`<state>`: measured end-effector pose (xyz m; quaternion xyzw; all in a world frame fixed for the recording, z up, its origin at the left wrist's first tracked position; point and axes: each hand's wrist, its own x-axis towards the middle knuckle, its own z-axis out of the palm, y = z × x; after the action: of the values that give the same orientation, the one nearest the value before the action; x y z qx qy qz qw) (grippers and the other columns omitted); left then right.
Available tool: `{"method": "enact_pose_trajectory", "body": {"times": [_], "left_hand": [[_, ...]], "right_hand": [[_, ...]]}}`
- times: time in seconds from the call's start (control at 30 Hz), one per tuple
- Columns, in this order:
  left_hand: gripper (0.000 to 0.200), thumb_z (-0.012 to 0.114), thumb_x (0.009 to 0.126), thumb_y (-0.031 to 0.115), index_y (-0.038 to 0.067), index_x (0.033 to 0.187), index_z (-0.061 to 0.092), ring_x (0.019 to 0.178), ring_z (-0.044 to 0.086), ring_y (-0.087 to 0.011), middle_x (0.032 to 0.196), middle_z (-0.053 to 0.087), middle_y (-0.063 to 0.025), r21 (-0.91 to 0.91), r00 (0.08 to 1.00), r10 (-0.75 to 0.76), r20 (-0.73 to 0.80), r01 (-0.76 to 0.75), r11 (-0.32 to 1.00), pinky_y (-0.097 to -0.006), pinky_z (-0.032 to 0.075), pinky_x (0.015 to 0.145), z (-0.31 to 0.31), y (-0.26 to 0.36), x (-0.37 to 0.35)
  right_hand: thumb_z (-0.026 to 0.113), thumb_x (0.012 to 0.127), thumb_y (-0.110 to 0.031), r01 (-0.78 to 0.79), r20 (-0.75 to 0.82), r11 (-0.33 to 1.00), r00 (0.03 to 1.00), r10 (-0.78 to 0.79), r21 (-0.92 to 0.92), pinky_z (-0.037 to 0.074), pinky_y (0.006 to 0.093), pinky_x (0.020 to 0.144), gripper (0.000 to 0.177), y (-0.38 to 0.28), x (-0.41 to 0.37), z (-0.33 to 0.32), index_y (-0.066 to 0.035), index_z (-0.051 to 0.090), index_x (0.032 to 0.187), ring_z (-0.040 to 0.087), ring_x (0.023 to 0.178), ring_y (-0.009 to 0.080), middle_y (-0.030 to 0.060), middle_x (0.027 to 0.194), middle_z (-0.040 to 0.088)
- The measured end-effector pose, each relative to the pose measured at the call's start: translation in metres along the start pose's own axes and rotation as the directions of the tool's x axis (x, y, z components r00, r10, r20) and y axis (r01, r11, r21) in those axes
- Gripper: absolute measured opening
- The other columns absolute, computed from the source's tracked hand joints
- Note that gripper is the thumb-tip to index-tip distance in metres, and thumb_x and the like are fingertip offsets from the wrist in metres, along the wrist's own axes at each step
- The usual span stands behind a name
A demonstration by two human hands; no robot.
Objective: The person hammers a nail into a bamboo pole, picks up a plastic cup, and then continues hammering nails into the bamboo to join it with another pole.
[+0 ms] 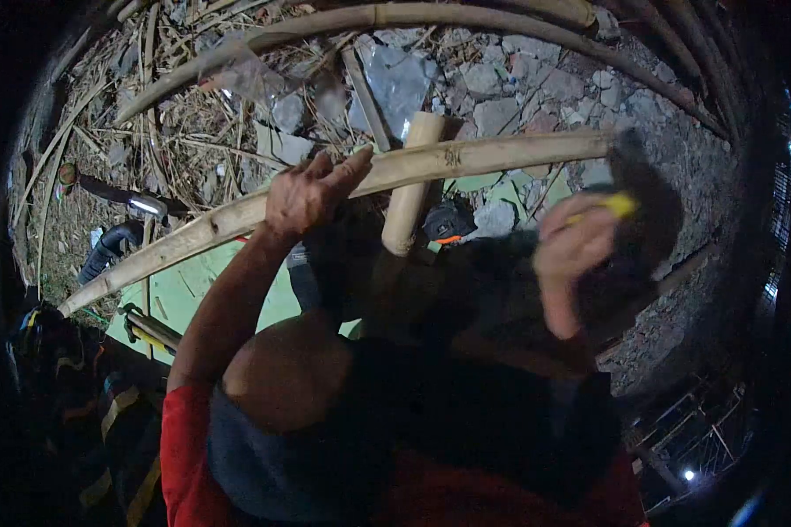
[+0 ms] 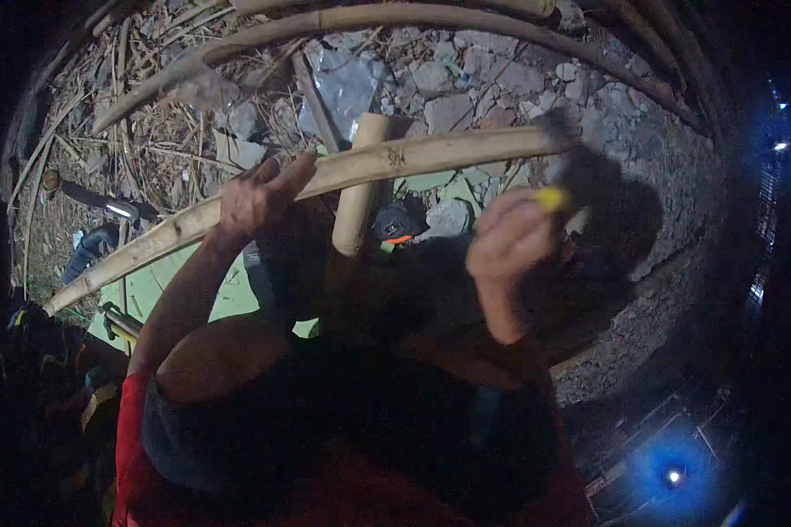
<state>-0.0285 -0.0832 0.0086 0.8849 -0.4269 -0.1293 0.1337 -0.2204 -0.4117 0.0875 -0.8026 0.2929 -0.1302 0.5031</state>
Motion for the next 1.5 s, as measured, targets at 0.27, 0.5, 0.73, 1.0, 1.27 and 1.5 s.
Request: {"method": "enact_pose_trajectory", "body": {"times": [0.27, 0.5, 0.73, 1.0, 1.27, 1.5], "left_hand": [[0.069, 0.079, 0.086, 0.046, 0.016, 0.144, 0.059, 0.097, 0.07, -0.0396, 0.114, 0.069, -0.0186, -0.481, 0.95, 0.136, 0.28, 0.016, 0.877, -0.0504, 0.056, 0.079, -0.007, -0.026, 0.021], [0.06, 0.079, 0.086, 0.059, 0.006, 0.114, 0.076, 0.079, 0.07, -0.0295, 0.084, 0.074, -0.0154, -0.523, 0.788, 0.061, 0.612, 0.346, 0.779, -0.0441, 0.052, 0.075, -0.035, -0.046, 0.055], [0.056, 0.062, 0.094, 0.067, 0.012, 0.101, 0.071, 0.083, 0.073, -0.0393, 0.087, 0.075, -0.0137, -0.306, 0.928, -0.142, 0.344, 0.254, 0.917, -0.0498, 0.055, 0.072, -0.036, -0.016, 0.042], [0.054, 0.064, 0.091, 0.069, 0.016, 0.096, 0.068, 0.07, 0.072, -0.0361, 0.077, 0.072, -0.0109, -0.231, 0.972, -0.185, 0.142, 0.214, 0.949, -0.0489, 0.054, 0.061, -0.019, -0.005, 0.024], [0.041, 0.068, 0.094, 0.055, 0.014, 0.097, 0.067, 0.075, 0.073, -0.0319, 0.088, 0.073, -0.0093, -0.172, 0.995, -0.095, -0.013, 0.091, 0.981, -0.0455, 0.055, 0.067, -0.015, 0.007, 0.015], [0.038, 0.067, 0.094, 0.052, 0.015, 0.103, 0.068, 0.079, 0.069, -0.0235, 0.081, 0.065, -0.0032, -0.049, 0.976, 0.032, -0.216, -0.044, 0.998, -0.0392, 0.052, 0.071, 0.01, 0.017, 0.008]], "right_hand": [[0.044, 0.113, -0.035, -0.251, 0.018, 0.944, 0.965, 0.261, -0.216, 0.05, 0.0425, 0.067, 0.04, -0.001, -0.003, 0.019, -0.001, 0.064, 0.109, 0.066, 0.075, 0.025, 0.0104, 0.087, 0.066], [0.054, 0.11, -0.021, -0.319, 0.043, 0.938, 0.948, 0.316, 0.139, 0.049, 0.0255, 0.058, 0.027, -0.013, -0.02, 0.004, -0.007, 0.048, 0.132, 0.059, 0.066, 0.008, 0.0042, 0.081, 0.06], [0.052, 0.111, -0.022, -0.429, 0.071, 0.801, 0.894, 0.442, 0.417, 0.04, 0.0238, 0.046, 0.02, 0.014, -0.043, 0.056, -0.007, 0.048, 0.123, 0.042, 0.052, 0.0068, 0.0002, 0.071, 0.048], [0.053, 0.11, -0.015, -0.528, 0.23, 0.827, 0.844, 0.485, 0.195, 0.041, 0.0324, 0.047, 0.024, 0.015, -0.052, 0.068, -0.005, 0.049, 0.131, 0.049, 0.053, 0.0101, 0.0048, 0.076, 0.055], [0.05, 0.109, -0.039, -0.317, 0.182, 0.752, 0.848, 0.497, -0.577, 0.052, 0.046, 0.069, 0.04, -0.028, -0.021, 0.01, -0.003, 0.059, 0.125, 0.068, 0.08, 0.0364, 0.0186, 0.084, 0.066], [0.054, 0.106, -0.043, -0.342, 0.179, 0.535, 0.692, 0.7, -0.772, 0.054, 0.0522, 0.083, 0.048, -0.061, 0.0, -0.001, 0.003, 0.062, 0.118, 0.068, 0.101, 0.05, 0.0296, 0.103, 0.07]]}}
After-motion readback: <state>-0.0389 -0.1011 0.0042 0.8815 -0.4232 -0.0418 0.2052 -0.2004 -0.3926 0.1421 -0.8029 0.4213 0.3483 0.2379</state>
